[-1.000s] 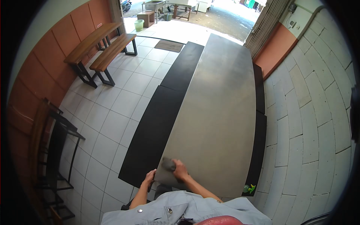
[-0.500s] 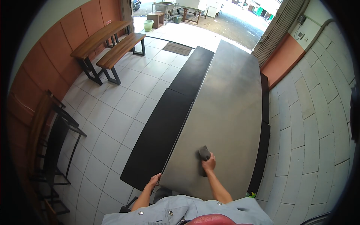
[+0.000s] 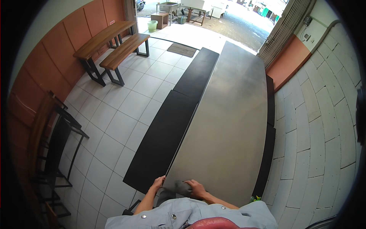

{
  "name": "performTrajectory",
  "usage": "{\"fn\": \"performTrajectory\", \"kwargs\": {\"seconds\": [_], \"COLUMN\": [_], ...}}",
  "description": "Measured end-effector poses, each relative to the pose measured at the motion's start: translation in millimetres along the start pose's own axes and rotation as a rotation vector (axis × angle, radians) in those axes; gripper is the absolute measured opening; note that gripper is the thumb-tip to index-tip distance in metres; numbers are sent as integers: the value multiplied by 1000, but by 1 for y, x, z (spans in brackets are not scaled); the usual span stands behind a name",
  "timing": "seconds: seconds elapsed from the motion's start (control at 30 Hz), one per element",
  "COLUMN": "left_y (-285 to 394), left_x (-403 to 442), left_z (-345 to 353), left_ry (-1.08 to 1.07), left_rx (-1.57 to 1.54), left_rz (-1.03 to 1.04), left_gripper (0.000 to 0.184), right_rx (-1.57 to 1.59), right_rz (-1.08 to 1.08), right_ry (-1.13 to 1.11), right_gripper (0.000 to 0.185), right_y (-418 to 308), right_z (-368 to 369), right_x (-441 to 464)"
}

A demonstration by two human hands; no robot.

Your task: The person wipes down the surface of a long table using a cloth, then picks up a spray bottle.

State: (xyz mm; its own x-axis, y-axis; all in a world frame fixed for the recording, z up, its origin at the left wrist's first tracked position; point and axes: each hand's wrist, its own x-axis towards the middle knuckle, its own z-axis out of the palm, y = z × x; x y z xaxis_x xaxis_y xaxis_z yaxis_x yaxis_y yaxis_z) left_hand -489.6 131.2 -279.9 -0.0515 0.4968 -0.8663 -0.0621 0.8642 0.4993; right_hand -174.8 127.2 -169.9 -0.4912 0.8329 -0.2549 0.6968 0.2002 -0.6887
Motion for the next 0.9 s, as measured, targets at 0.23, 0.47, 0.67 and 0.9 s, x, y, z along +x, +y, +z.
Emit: {"fn": "performTrajectory", "kwargs": {"seconds": [0.23,0.47,0.67,0.9], "left_y": [-16,-32,-55,-53], "left_x": [-1,4,9,-9], "left_z": [-5,-8,-23,-34], "left_ry": [3,4,-28,-62], "left_rx": [-35,-24,-59,-31], "left_rz": [-25,8,-23,-47], "left_gripper": [36,41,49,53], "right_rx": [-59,-15,6,-61], "right_rz": [177,161,-72,-106], "right_ry": [261,341,108,20], "right_gripper": [57,60,65,67], "right_y": [52,-1,-61,-8], "right_z": [-78,-25,37,5], "right_x": [40,140,88,0]}}
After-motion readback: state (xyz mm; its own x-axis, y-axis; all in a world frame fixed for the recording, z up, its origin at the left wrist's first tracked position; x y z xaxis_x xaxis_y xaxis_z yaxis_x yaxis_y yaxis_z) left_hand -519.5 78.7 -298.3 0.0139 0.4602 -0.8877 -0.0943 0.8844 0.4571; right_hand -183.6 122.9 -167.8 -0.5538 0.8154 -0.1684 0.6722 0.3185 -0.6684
